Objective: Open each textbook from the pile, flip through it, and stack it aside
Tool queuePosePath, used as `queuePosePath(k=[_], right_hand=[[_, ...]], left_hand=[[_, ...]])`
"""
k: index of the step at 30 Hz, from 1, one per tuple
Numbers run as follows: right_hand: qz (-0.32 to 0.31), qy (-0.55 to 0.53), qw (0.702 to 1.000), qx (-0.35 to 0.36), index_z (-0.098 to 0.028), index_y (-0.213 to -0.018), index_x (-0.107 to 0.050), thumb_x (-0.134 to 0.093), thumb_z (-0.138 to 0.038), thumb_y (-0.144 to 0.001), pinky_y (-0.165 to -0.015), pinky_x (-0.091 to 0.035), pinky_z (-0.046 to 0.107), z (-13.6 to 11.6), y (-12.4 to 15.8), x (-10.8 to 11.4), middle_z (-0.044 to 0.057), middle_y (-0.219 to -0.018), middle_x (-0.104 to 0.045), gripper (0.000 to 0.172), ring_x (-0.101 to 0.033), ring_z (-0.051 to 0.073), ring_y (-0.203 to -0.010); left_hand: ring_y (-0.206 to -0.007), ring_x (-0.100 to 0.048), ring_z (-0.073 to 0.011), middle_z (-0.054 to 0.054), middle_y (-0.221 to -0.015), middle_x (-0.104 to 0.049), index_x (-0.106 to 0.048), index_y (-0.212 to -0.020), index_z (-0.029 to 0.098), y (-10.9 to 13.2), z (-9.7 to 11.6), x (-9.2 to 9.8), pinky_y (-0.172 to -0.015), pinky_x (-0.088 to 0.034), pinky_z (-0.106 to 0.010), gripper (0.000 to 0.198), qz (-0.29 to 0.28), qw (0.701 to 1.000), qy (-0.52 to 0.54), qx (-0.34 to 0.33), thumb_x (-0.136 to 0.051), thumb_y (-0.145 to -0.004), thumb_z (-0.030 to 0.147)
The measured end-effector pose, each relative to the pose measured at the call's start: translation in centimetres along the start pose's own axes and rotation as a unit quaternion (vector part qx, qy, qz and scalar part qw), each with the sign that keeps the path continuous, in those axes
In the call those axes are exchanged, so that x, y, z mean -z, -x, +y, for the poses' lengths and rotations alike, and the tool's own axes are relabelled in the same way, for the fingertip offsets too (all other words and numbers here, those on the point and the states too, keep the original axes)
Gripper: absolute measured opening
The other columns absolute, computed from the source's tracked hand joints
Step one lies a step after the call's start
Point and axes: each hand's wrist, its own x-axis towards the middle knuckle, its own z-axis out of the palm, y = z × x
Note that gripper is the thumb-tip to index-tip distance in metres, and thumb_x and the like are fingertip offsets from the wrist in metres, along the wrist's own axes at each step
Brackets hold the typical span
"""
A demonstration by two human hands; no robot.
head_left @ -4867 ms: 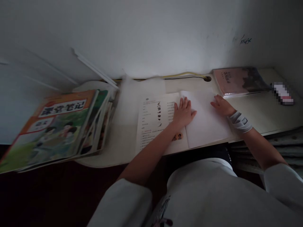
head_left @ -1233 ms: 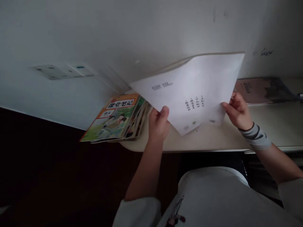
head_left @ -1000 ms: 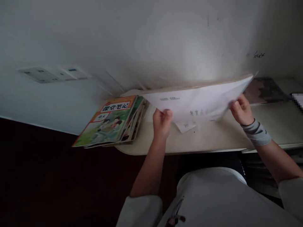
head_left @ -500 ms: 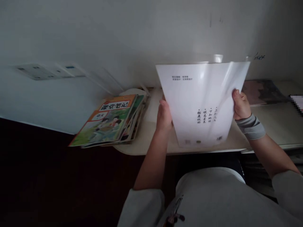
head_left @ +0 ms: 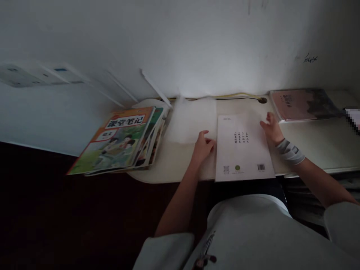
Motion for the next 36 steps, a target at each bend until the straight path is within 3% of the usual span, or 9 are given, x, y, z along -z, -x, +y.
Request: queuePosePath(k=[3, 6, 8, 10, 13, 17, 24, 30, 36], right_hand=[[-0.065, 0.142, 0.966, 0.204, -0.018, -0.115, -0.058, -0.053, -0.031, -0.087, -0.105, -0.037, 0.052, -2.9, 1.5, -2.0, 0.015, -0.128, -0.054, 0.032, -0.047, 0.027, -0.124], [-0.278, 0.218, 0.853, 0.384, -0.019, -0.105, -0.064, -0.046, -0.031, -0.093, -0.104, -0.038, 0.047, -5.7, 3.6, -5.8, 0.012, -0.119, -0.062, 0.025, -0.053, 0.024, -0.118], [-0.340, 0.265, 0.787, 0.442, -0.019, -0.100, -0.066, -0.048, -0.035, -0.093, -0.107, -0.032, 0.050, -6.6, 4.7, -8.5, 0.012, -0.117, -0.062, 0.025, -0.050, 0.025, -0.120], [-0.365, 0.301, 0.752, 0.459, -0.019, -0.098, -0.067, -0.050, -0.039, -0.092, -0.106, -0.031, 0.050, -6.5, 5.1, -10.5, 0.011, -0.113, -0.062, 0.027, -0.051, 0.025, -0.116], [-0.363, 0.323, 0.743, 0.460, -0.020, -0.102, -0.065, -0.049, -0.044, -0.092, -0.101, -0.033, 0.048, -5.4, 4.9, -11.5, 0.010, -0.110, -0.061, 0.030, -0.053, 0.023, -0.106], [-0.333, 0.323, 0.754, 0.465, -0.020, -0.103, -0.062, -0.045, -0.044, -0.094, -0.099, -0.031, 0.048, -4.3, 4.0, -10.6, 0.009, -0.109, -0.061, 0.031, -0.050, 0.023, -0.104], [-0.334, 0.309, 0.763, 0.459, -0.018, -0.108, -0.061, -0.044, -0.046, -0.094, -0.097, -0.033, 0.044, -5.2, 3.3, -9.6, 0.011, -0.119, -0.058, 0.035, -0.046, 0.026, -0.113], [-0.419, 0.328, 0.699, 0.478, -0.018, -0.106, -0.061, -0.046, -0.033, -0.094, -0.098, -0.032, 0.043, -6.2, 3.2, -11.9, 0.007, -0.111, -0.061, 0.024, -0.052, 0.023, -0.106], [-0.496, 0.368, 0.617, 0.488, -0.016, -0.112, -0.059, -0.048, -0.015, -0.088, -0.087, -0.037, 0.038, -9.0, 1.6, -12.6, 0.008, -0.106, -0.063, 0.026, -0.055, 0.022, -0.098]], left_hand=[[-0.055, -0.054, -0.0138, 0.003, -0.065, -0.058, -0.040, -0.132, 0.016, 0.5, 0.2, 0.7, -0.064, -0.042, -0.029, 0.059, -0.028, 0.993, -0.113, -0.023, -0.056, -0.075, 0.023], [-0.062, -0.056, -0.0171, 0.001, -0.067, -0.059, -0.038, -0.136, 0.013, 1.4, 0.4, 1.2, -0.067, -0.043, -0.030, 0.062, -0.067, 0.984, -0.161, -0.044, -0.054, -0.077, 0.022], [-0.063, -0.056, -0.0177, 0.001, -0.066, -0.058, -0.035, -0.138, 0.013, 2.0, 0.3, 1.3, -0.067, -0.043, -0.030, 0.064, -0.091, 0.981, -0.166, -0.046, -0.052, -0.077, 0.019], [-0.063, -0.056, -0.0168, 0.002, -0.066, -0.058, -0.035, -0.138, 0.014, 2.5, 0.1, 1.4, -0.067, -0.043, -0.030, 0.062, -0.103, 0.982, -0.154, -0.048, -0.050, -0.078, 0.017], [-0.063, -0.054, -0.0140, 0.003, -0.069, -0.057, -0.037, -0.134, 0.015, 2.8, -0.4, 1.2, -0.068, -0.043, -0.028, 0.057, -0.099, 0.988, -0.106, -0.060, -0.048, -0.079, 0.017], [-0.059, -0.051, -0.0111, 0.005, -0.067, -0.054, -0.037, -0.130, 0.015, 3.2, -0.4, 1.0, -0.065, -0.043, -0.026, 0.052, -0.089, 0.992, -0.059, -0.067, -0.047, -0.079, 0.016], [-0.056, -0.052, -0.0108, 0.006, -0.067, -0.056, -0.039, -0.126, 0.019, 4.3, 0.8, 1.8, -0.062, -0.042, -0.025, 0.049, -0.055, 0.995, -0.064, -0.049, -0.048, -0.078, 0.022], [-0.061, -0.056, -0.0146, 0.002, -0.069, -0.060, -0.031, -0.139, 0.013, 3.8, -0.1, 1.9, -0.066, -0.043, -0.029, 0.062, -0.049, 0.992, -0.120, -0.010, -0.048, -0.079, 0.022], [-0.058, -0.053, -0.0127, 0.005, -0.064, -0.058, -0.040, -0.129, 0.017, 4.0, -0.9, 1.6, -0.060, -0.040, -0.025, 0.056, -0.013, 0.998, -0.066, -0.012, -0.051, -0.073, 0.018]])
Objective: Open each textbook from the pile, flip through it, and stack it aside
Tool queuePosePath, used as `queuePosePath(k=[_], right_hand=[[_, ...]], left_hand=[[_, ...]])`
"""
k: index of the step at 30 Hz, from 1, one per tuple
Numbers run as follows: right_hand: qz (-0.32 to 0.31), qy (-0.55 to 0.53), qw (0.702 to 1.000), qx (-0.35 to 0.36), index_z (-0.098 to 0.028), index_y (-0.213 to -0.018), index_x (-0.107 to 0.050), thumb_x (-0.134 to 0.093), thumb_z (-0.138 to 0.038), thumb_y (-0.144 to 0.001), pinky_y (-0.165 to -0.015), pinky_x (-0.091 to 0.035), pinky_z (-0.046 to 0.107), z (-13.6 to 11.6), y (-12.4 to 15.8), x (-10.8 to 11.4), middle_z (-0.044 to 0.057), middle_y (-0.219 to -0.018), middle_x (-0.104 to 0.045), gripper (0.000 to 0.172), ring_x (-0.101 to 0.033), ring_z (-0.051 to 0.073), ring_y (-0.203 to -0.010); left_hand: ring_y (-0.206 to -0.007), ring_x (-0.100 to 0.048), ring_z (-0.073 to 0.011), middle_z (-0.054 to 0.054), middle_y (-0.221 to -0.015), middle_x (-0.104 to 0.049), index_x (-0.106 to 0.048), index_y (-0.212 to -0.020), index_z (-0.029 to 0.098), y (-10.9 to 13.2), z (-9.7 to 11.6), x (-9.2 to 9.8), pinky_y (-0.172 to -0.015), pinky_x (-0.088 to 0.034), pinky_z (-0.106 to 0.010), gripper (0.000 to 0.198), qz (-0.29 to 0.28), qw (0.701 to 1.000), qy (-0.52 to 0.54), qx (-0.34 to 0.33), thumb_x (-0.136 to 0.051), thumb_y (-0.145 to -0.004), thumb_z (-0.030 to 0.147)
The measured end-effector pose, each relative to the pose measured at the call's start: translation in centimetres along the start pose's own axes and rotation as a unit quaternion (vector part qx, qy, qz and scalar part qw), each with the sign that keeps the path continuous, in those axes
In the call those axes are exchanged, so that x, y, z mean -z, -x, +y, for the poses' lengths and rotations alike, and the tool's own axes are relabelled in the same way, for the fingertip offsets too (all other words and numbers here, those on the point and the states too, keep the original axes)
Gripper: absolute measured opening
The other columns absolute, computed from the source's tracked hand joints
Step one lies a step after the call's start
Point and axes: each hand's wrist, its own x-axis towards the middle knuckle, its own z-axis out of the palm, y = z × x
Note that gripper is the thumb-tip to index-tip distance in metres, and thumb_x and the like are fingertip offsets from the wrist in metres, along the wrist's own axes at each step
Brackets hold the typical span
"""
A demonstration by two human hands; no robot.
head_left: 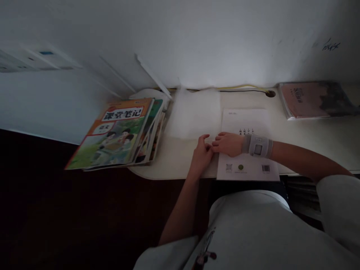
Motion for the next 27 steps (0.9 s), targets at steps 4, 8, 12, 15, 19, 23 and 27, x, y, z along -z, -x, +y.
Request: queuePosePath(k=[4, 8, 12, 15, 19, 23, 27], right_hand=[[-0.036, 0.043, 0.998, 0.016, -0.014, -0.100, -0.064, -0.047, -0.015, -0.089, -0.085, -0.036, 0.037, -0.4, -0.3, 1.3, 0.010, -0.103, -0.062, 0.021, -0.054, 0.024, -0.101], [-0.037, 0.071, 0.996, 0.027, -0.015, -0.093, -0.065, -0.048, -0.016, -0.090, -0.088, -0.034, 0.036, -0.9, 0.0, 1.8, 0.008, -0.100, -0.064, 0.018, -0.054, 0.021, -0.099], [0.010, 0.108, 0.994, 0.021, -0.017, -0.088, -0.063, -0.043, -0.012, -0.092, -0.092, -0.032, 0.038, -1.1, 2.2, 4.3, 0.004, -0.081, -0.063, 0.021, -0.055, 0.017, -0.085], [0.081, 0.115, 0.990, 0.009, -0.019, -0.078, -0.061, -0.043, -0.010, -0.090, -0.090, -0.034, 0.039, -0.9, 6.1, 7.5, 0.002, -0.076, -0.058, 0.024, -0.051, 0.016, -0.080], [0.172, 0.114, 0.978, -0.033, -0.020, -0.066, -0.058, -0.041, -0.009, -0.086, -0.088, -0.041, 0.041, -1.2, 13.5, 10.2, 0.002, -0.072, -0.053, 0.028, -0.049, 0.018, -0.076], [0.279, 0.092, 0.950, -0.104, -0.025, -0.075, -0.060, -0.041, -0.016, -0.089, -0.090, -0.045, 0.044, -2.1, 19.4, 9.5, 0.001, -0.075, -0.055, 0.027, -0.052, 0.018, -0.076], [0.389, 0.056, 0.914, -0.097, -0.030, -0.084, -0.063, -0.041, -0.024, -0.093, -0.080, -0.052, 0.040, -2.5, 20.5, 8.2, 0.001, -0.078, -0.057, 0.024, -0.058, 0.018, -0.078]], left_hand=[[-0.055, -0.051, -0.0104, 0.005, -0.064, -0.058, -0.042, -0.121, 0.017, 0.2, -0.3, -0.3, -0.056, -0.038, -0.022, 0.049, 0.011, 0.997, 0.082, 0.004, -0.054, -0.074, 0.021], [-0.048, -0.048, -0.0085, 0.008, -0.058, -0.053, -0.044, -0.111, 0.018, 0.4, 0.5, 0.0, -0.049, -0.036, -0.020, 0.040, 0.000, 0.987, 0.160, 0.006, -0.057, -0.074, 0.025], [-0.042, -0.045, -0.0068, 0.011, -0.056, -0.052, -0.043, -0.105, 0.021, 0.7, 2.3, 1.2, -0.044, -0.037, -0.018, 0.036, 0.005, 0.980, 0.200, -0.022, -0.057, -0.072, 0.020], [-0.041, -0.047, -0.0071, 0.010, -0.058, -0.055, -0.044, -0.104, 0.022, 0.8, 3.6, 3.0, -0.041, -0.038, -0.018, 0.036, 0.012, 0.977, 0.209, -0.047, -0.059, -0.071, 0.020], [-0.042, -0.050, -0.0086, 0.009, -0.056, -0.056, -0.047, -0.101, 0.023, 0.5, 4.1, 6.0, -0.041, -0.041, -0.018, 0.035, 0.005, 0.979, 0.193, -0.057, -0.061, -0.069, 0.019], [-0.039, -0.047, -0.0079, 0.009, -0.055, -0.055, -0.048, -0.096, 0.024, 0.2, 4.0, 7.8, -0.039, -0.040, -0.018, 0.033, 0.072, 0.976, 0.195, -0.056, -0.064, -0.067, 0.018], [-0.048, -0.058, -0.0109, 0.002, -0.070, -0.064, -0.049, -0.114, 0.024, -0.2, 5.5, 6.9, -0.045, -0.046, -0.022, 0.037, 0.047, 0.981, 0.187, -0.033, -0.057, -0.082, 0.041]])
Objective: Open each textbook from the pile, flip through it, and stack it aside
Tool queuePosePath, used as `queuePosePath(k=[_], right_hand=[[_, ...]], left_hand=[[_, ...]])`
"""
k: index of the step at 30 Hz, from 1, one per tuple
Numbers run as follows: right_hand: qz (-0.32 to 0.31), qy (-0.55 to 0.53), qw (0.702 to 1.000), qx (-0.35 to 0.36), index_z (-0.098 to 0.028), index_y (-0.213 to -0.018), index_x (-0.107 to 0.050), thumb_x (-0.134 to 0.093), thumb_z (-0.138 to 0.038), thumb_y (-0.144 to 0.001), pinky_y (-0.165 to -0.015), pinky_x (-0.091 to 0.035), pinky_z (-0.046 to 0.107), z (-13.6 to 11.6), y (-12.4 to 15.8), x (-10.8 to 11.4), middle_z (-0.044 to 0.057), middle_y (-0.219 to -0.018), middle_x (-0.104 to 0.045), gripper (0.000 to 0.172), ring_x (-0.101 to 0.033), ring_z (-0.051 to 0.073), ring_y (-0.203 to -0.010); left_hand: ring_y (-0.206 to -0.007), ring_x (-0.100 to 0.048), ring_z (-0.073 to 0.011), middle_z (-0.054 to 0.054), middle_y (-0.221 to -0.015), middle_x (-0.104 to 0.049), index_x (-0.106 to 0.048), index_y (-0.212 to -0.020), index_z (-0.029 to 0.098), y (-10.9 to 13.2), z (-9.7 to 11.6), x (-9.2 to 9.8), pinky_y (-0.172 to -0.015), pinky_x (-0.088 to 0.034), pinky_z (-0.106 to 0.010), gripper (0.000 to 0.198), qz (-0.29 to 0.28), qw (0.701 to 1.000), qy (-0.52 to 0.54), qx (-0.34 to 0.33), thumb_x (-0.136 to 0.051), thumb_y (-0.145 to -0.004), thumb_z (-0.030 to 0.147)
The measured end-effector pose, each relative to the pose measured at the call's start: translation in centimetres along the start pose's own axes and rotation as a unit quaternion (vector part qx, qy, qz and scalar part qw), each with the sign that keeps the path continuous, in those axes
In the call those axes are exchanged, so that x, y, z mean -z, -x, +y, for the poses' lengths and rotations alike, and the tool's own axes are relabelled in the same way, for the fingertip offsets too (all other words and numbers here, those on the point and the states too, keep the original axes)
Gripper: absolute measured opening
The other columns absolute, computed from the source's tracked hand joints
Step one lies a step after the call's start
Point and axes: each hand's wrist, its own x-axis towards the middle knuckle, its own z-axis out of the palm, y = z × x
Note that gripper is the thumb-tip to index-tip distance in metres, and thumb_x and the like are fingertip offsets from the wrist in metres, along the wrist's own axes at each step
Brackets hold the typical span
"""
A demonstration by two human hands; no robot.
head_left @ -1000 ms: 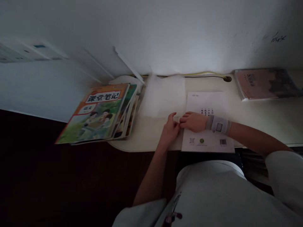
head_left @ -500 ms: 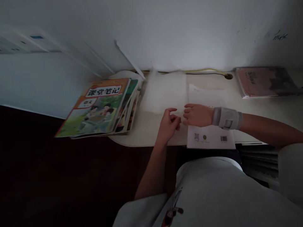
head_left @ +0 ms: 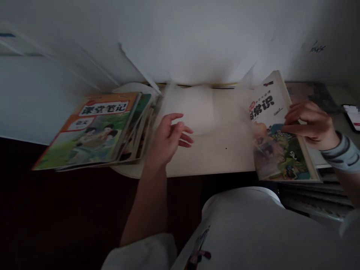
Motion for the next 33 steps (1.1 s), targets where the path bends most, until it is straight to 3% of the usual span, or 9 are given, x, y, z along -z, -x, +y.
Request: queuePosePath(k=[4, 9, 14, 17, 20, 23, 27, 30, 33], right_hand=[[0.052, 0.000, 0.999, 0.005, -0.029, -0.091, -0.065, -0.044, -0.023, -0.093, -0.077, -0.053, 0.038, -0.2, -0.7, -1.8, 0.001, -0.080, -0.060, 0.021, -0.060, 0.017, -0.080], [0.080, 0.013, 0.997, 0.020, -0.025, -0.094, -0.064, -0.047, -0.020, -0.093, -0.078, -0.050, 0.035, -0.2, -1.5, -4.6, 0.000, -0.078, -0.060, 0.018, -0.059, 0.015, -0.081], [0.031, 0.034, 0.994, 0.095, -0.023, -0.086, -0.063, -0.044, -0.019, -0.094, -0.084, -0.047, 0.036, -0.8, -3.0, -8.7, 0.000, -0.079, -0.059, 0.021, -0.053, 0.015, -0.086], [-0.017, 0.051, 0.991, 0.123, -0.022, -0.077, -0.062, -0.041, -0.017, -0.095, -0.084, -0.045, 0.035, -1.3, -3.7, -11.1, 0.000, -0.072, -0.056, 0.028, -0.052, 0.015, -0.083], [-0.039, 0.054, 0.990, 0.127, -0.022, -0.075, -0.062, -0.039, -0.016, -0.095, -0.083, -0.046, 0.035, -1.5, -4.1, -12.4, 0.000, -0.072, -0.056, 0.030, -0.052, 0.015, -0.082], [-0.023, 0.040, 0.992, 0.121, -0.023, -0.077, -0.062, -0.038, -0.017, -0.096, -0.084, -0.046, 0.035, -0.9, -3.7, -11.3, 0.000, -0.073, -0.057, 0.031, -0.053, 0.015, -0.081], [0.040, 0.025, 0.996, 0.076, -0.026, -0.082, -0.063, -0.041, -0.023, -0.095, -0.083, -0.048, 0.036, 0.6, -1.7, -6.6, 0.000, -0.078, -0.060, 0.026, -0.056, 0.015, -0.084], [0.072, 0.039, 0.997, 0.009, -0.029, -0.085, -0.064, -0.046, -0.025, -0.093, -0.081, -0.049, 0.036, 1.0, 1.1, -3.3, 0.001, -0.079, -0.063, 0.020, -0.058, 0.016, -0.082], [0.039, 0.069, 0.995, -0.053, -0.031, -0.083, -0.065, -0.049, -0.029, -0.091, -0.078, -0.048, 0.037, 0.8, 5.0, -2.2, 0.001, -0.078, -0.064, 0.018, -0.059, 0.018, -0.083]], left_hand=[[-0.064, -0.068, -0.0184, -0.008, -0.085, -0.069, -0.034, -0.139, 0.021, -0.7, 2.4, -2.4, -0.053, -0.050, -0.024, 0.068, -0.067, 0.997, -0.003, 0.044, -0.033, -0.088, 0.066], [-0.074, -0.070, -0.0216, -0.009, -0.087, -0.069, -0.031, -0.144, 0.021, -1.4, 5.1, -3.8, -0.057, -0.051, -0.024, 0.071, -0.107, 0.993, -0.027, 0.033, -0.029, -0.089, 0.067], [-0.063, -0.068, -0.0181, -0.007, -0.083, -0.070, -0.026, -0.145, 0.017, -0.8, 5.7, -5.4, -0.054, -0.051, -0.023, 0.071, -0.189, 0.973, -0.136, -0.010, -0.054, -0.087, 0.048], [-0.053, -0.064, -0.0158, -0.004, -0.074, -0.070, -0.019, -0.147, 0.013, -0.5, 4.4, -6.3, -0.053, -0.051, -0.025, 0.085, -0.234, 0.951, -0.200, -0.011, -0.066, -0.079, 0.031], [-0.049, -0.062, -0.0154, -0.002, -0.068, -0.068, -0.018, -0.147, 0.013, -0.7, 2.5, -6.5, -0.050, -0.050, -0.025, 0.082, -0.235, 0.951, -0.200, 0.028, -0.060, -0.077, 0.015], [-0.052, -0.065, -0.0146, 0.000, -0.066, -0.066, -0.024, -0.144, 0.017, -0.9, 1.4, -5.3, -0.050, -0.050, -0.023, 0.074, -0.201, 0.966, -0.148, 0.066, -0.051, -0.076, 0.005], [-0.052, -0.066, -0.0143, 0.001, -0.065, -0.065, -0.035, -0.136, 0.017, -1.2, 1.3, -2.0, -0.053, -0.052, -0.024, 0.065, -0.129, 0.983, -0.103, 0.085, -0.052, -0.074, 0.006], [-0.052, -0.065, -0.0144, 0.001, -0.065, -0.065, -0.041, -0.128, 0.017, -1.3, 1.2, 0.7, -0.053, -0.053, -0.026, 0.056, -0.073, 0.991, -0.080, 0.084, -0.056, -0.075, 0.011], [-0.053, -0.065, -0.0138, 0.001, -0.065, -0.066, -0.044, -0.122, 0.017, -1.3, 0.9, 2.7, -0.052, -0.052, -0.025, 0.047, -0.027, 0.992, -0.081, 0.096, -0.056, -0.077, 0.012]])
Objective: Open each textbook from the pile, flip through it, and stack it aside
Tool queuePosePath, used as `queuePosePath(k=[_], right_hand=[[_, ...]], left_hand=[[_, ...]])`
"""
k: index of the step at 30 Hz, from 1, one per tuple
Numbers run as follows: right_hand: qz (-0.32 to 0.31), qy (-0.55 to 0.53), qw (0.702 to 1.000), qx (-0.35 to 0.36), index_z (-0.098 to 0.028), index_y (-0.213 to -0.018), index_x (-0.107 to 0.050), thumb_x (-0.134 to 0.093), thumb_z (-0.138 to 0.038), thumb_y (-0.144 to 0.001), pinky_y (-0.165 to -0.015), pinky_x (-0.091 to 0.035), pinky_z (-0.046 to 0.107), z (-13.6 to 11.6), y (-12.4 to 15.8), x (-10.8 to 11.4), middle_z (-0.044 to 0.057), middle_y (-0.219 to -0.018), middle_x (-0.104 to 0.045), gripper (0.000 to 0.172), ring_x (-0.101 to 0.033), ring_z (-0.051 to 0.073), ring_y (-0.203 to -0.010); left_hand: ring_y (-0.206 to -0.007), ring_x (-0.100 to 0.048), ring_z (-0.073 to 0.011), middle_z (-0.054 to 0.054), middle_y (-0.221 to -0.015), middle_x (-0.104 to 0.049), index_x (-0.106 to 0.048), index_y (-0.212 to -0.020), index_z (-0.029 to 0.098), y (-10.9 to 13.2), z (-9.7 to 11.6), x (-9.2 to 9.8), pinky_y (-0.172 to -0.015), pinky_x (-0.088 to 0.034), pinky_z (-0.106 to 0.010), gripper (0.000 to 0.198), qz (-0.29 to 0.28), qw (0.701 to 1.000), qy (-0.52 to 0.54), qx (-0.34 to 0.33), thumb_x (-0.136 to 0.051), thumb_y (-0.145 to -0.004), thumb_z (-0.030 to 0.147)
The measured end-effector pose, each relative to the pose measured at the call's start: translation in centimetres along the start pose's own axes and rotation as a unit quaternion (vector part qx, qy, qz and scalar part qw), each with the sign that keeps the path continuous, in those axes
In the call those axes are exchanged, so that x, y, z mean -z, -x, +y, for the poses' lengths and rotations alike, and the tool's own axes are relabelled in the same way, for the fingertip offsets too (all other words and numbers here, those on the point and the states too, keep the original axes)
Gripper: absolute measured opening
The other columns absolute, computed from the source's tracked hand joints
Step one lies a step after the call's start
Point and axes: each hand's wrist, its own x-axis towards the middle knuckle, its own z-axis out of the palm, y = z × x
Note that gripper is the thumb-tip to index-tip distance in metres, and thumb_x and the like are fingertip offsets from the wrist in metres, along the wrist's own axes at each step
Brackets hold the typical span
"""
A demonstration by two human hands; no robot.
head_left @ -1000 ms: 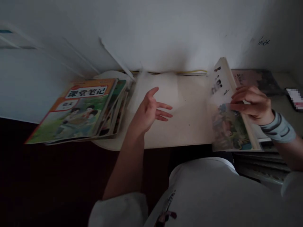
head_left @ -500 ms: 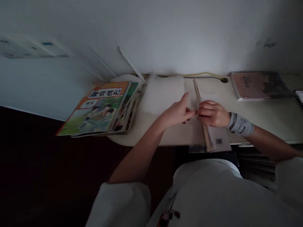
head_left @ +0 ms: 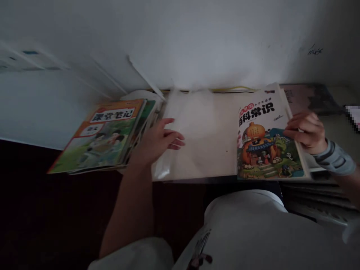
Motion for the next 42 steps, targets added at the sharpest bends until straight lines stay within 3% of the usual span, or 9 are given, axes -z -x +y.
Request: queuePosePath(k=[7, 10, 12, 14, 17, 20, 22, 33, 42], right_hand=[[-0.194, 0.019, 0.972, -0.128, -0.028, -0.071, -0.065, -0.043, -0.028, -0.093, -0.078, -0.046, 0.039, 0.6, 9.4, -3.2, 0.004, -0.075, -0.062, 0.031, -0.057, 0.020, -0.085], [-0.221, 0.018, 0.963, -0.156, -0.028, -0.076, -0.067, -0.044, -0.025, -0.093, -0.080, -0.046, 0.040, 0.9, 10.9, -4.0, 0.005, -0.079, -0.063, 0.029, -0.057, 0.021, -0.087], [-0.221, 0.014, 0.963, -0.151, -0.028, -0.081, -0.068, -0.044, -0.022, -0.092, -0.082, -0.047, 0.040, 0.9, 11.2, -3.9, 0.005, -0.084, -0.065, 0.027, -0.058, 0.021, -0.091], [-0.223, 0.017, 0.964, -0.144, -0.026, -0.087, -0.069, -0.045, -0.021, -0.092, -0.083, -0.048, 0.040, 0.8, 11.3, -3.6, 0.006, -0.089, -0.066, 0.025, -0.058, 0.022, -0.094], [-0.221, 0.043, 0.960, -0.164, -0.023, -0.095, -0.069, -0.047, -0.023, -0.091, -0.085, -0.049, 0.043, 0.4, 11.5, -3.3, 0.010, -0.098, -0.067, 0.022, -0.058, 0.025, -0.100], [-0.176, 0.051, 0.949, -0.256, -0.017, -0.106, -0.066, -0.045, -0.025, -0.092, -0.088, -0.050, 0.045, -0.3, 11.7, -3.6, 0.015, -0.108, -0.066, 0.027, -0.059, 0.026, -0.103], [-0.139, 0.031, 0.937, -0.318, -0.014, -0.116, -0.061, -0.042, -0.029, -0.093, -0.089, -0.051, 0.045, -0.9, 11.7, -4.0, 0.017, -0.112, -0.065, 0.033, -0.061, 0.026, -0.104], [-0.147, -0.033, 0.904, -0.401, -0.010, -0.139, -0.041, -0.038, -0.056, -0.092, -0.106, -0.040, 0.054, -2.6, 10.6, -6.5, 0.023, -0.137, -0.050, 0.066, -0.045, 0.033, -0.130], [-0.146, -0.058, 0.884, -0.440, -0.012, -0.142, -0.038, -0.037, -0.058, -0.091, -0.104, -0.042, 0.049, -2.9, 9.8, -6.1, 0.019, -0.138, -0.051, 0.068, -0.049, 0.031, -0.127]], left_hand=[[-0.059, -0.064, -0.0114, 0.005, -0.067, -0.065, -0.041, -0.124, 0.018, -1.2, -2.7, 1.8, -0.064, -0.056, -0.031, 0.045, -0.015, 0.997, -0.056, 0.042, -0.054, -0.082, 0.009], [-0.087, -0.067, -0.0217, -0.001, -0.088, -0.068, -0.040, -0.128, 0.021, -1.2, -3.3, 0.9, -0.084, -0.054, -0.049, 0.048, 0.063, 0.977, -0.200, -0.027, -0.054, -0.082, 0.012], [-0.119, -0.053, -0.0312, -0.010, -0.121, -0.062, -0.039, -0.132, 0.019, -0.3, -3.3, -1.4, -0.102, -0.040, -0.057, 0.052, 0.145, 0.927, -0.317, -0.137, -0.054, -0.083, 0.016], [-0.137, -0.032, -0.0351, -0.017, -0.144, -0.042, -0.035, -0.137, 0.012, 1.1, -3.2, -5.0, -0.112, -0.027, -0.056, 0.055, 0.153, 0.879, -0.380, -0.242, -0.051, -0.085, 0.020], [-0.142, -0.026, -0.0294, -0.017, -0.149, -0.038, -0.039, -0.138, 0.012, 2.7, -3.5, -11.5, -0.116, -0.022, -0.050, 0.047, -0.001, 0.851, -0.400, -0.339, -0.036, -0.094, 0.029], [-0.140, -0.029, -0.0323, -0.023, -0.147, -0.038, -0.038, -0.138, 0.004, 2.8, -4.1, -16.3, -0.113, -0.026, -0.049, 0.057, -0.076, 0.850, -0.412, -0.318, -0.033, -0.095, 0.042], [-0.139, -0.030, -0.0347, -0.025, -0.146, -0.038, -0.034, -0.140, 0.001, 2.3, -4.6, -17.7, -0.112, -0.026, -0.052, 0.064, -0.080, 0.859, -0.424, -0.277, -0.033, -0.095, 0.046], [-0.141, -0.026, -0.0357, -0.024, -0.150, -0.031, -0.024, -0.148, 0.005, 2.1, -5.0, -18.2, -0.111, -0.020, -0.059, 0.074, -0.062, 0.844, -0.471, -0.249, -0.029, -0.093, 0.055], [-0.142, -0.026, -0.0332, -0.022, -0.151, -0.031, -0.022, -0.149, 0.006, 2.3, -4.6, -18.5, -0.112, -0.021, -0.056, 0.076, -0.054, 0.833, -0.500, -0.232, -0.024, -0.093, 0.057]])
